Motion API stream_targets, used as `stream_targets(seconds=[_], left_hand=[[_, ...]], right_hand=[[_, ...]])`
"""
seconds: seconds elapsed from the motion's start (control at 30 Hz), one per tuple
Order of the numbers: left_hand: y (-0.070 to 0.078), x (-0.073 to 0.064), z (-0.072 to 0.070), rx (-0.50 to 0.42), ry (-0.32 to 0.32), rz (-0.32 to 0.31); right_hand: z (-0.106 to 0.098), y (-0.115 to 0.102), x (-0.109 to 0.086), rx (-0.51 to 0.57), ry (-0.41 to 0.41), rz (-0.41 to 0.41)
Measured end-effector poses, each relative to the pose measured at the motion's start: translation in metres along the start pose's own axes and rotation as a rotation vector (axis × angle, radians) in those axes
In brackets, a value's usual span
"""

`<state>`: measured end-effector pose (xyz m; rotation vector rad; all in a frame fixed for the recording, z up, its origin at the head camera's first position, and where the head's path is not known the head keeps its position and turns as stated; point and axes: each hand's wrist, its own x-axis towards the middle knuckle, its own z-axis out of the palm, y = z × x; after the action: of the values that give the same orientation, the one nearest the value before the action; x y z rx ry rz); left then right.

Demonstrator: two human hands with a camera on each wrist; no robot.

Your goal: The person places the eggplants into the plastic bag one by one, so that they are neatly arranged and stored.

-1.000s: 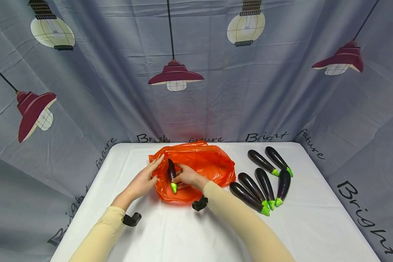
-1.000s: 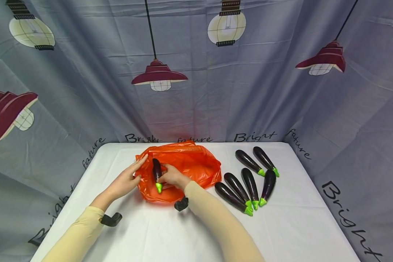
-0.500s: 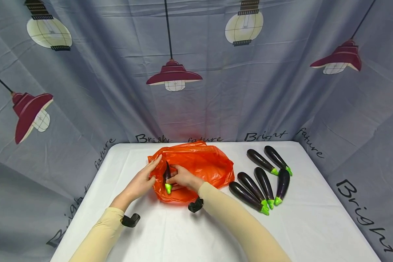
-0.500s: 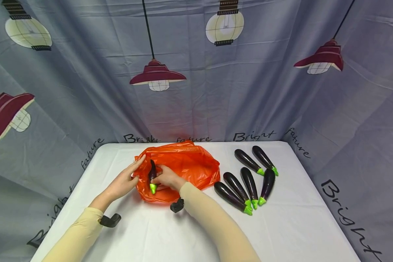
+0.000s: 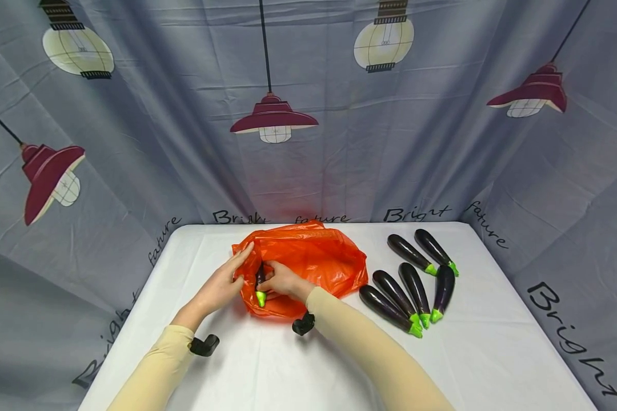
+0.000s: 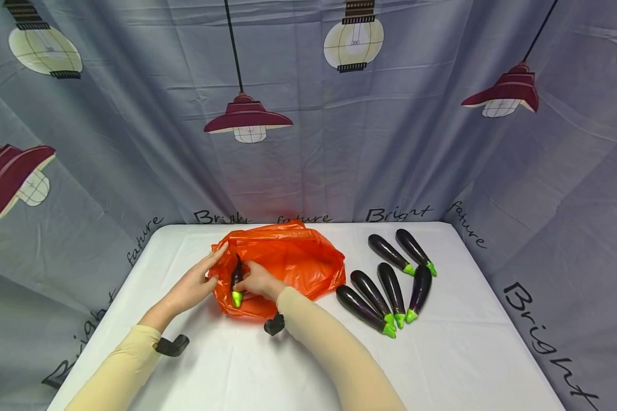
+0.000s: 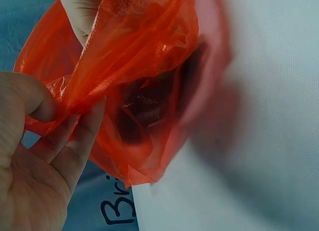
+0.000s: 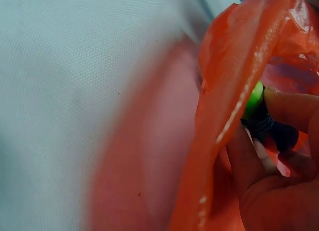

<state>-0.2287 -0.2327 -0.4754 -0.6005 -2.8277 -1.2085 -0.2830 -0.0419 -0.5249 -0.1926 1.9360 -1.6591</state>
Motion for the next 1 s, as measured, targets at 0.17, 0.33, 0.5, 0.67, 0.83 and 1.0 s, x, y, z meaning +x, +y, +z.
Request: stream_targets(seconds=[0.17,0.33,0.5,0.67,0.83,1.0], left_hand=[[0.003,-0.003,-0.004,0.026,0.010,-0.025],[0.006,-0.004,-0.008,0.077,0.020,-0.034],[0.009,-0.004,-0.009,0.142,0.044,-0.025],[0.010,-0.005,-0.007,0.163,0.061,-0.026],[0.007,-0.006,-0.006,0.125,0.072,-0.018],[0.004,-0.006,-0.005,0.077,0.074,-0.019]], right_hand=[[0.003,-0.002,-0.002,-0.054,0.027,-0.020],[0.004,-0.001,-0.004,-0.067,0.040,-0.034],[0.004,-0.001,-0.006,-0.117,0.072,-0.049],[0.001,0.000,-0.006,-0.141,0.080,-0.055],[-0.003,0.000,-0.008,-0.089,0.051,-0.050],[-0.014,-0.002,-0.013,0.007,0.013,-0.039]])
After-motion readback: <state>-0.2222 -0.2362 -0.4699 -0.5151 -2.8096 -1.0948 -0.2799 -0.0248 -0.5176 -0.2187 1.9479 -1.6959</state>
